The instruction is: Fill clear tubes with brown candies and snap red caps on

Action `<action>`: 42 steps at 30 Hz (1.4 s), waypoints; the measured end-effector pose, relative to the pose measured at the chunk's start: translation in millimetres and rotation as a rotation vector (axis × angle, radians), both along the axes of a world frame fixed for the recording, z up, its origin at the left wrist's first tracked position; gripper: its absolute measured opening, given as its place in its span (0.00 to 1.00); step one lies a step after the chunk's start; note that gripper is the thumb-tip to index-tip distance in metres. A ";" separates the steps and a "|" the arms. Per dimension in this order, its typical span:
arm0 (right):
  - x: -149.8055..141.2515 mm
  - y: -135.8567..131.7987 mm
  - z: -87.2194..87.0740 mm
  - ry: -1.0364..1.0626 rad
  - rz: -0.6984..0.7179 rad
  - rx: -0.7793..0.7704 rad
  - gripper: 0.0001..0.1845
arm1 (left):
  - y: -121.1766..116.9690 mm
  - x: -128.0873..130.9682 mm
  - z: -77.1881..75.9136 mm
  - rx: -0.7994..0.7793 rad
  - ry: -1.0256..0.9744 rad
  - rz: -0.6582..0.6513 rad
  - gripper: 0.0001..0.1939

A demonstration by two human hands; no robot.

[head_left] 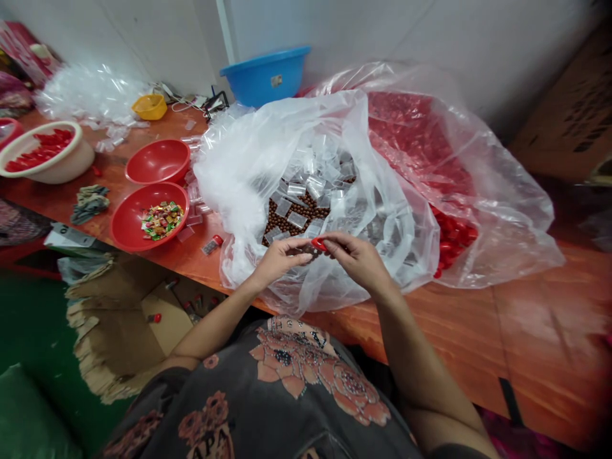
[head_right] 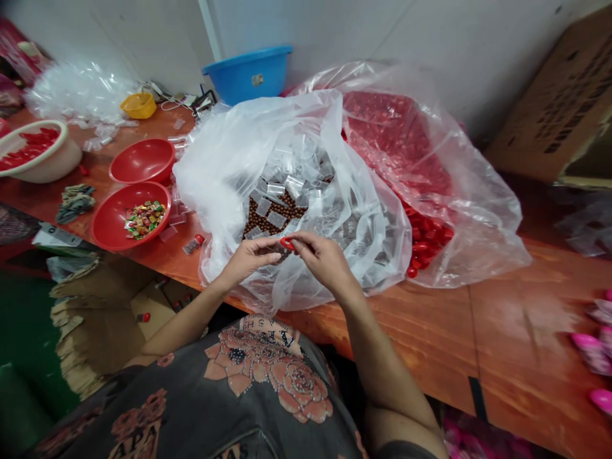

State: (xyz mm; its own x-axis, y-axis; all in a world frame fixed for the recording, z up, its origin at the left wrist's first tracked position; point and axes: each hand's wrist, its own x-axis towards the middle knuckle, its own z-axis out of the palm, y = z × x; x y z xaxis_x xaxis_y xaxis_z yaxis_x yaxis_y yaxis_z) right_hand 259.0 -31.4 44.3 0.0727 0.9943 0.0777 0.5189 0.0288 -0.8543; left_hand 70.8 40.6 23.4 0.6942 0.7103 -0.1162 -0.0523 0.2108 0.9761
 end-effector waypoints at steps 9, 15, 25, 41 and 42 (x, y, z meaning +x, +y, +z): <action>-7.1 -5.0 -14.8 -0.557 0.154 0.331 0.34 | -6.3 2.6 1.7 -0.115 -0.016 0.109 0.23; -7.1 -3.1 -26.4 -0.442 0.150 0.388 0.40 | -9.1 4.8 -4.6 -0.133 -0.037 0.156 0.23; -22.5 -7.8 -28.3 -0.070 -0.035 0.238 0.33 | -16.9 10.1 -7.1 -0.214 -0.105 0.186 0.21; -27.7 -4.5 -22.7 -0.373 0.187 0.455 0.35 | -23.4 24.1 4.8 -0.371 -0.018 0.236 0.33; -29.3 -3.3 -23.0 -0.389 0.178 0.466 0.35 | -24.5 26.0 2.8 -0.351 -0.005 0.279 0.31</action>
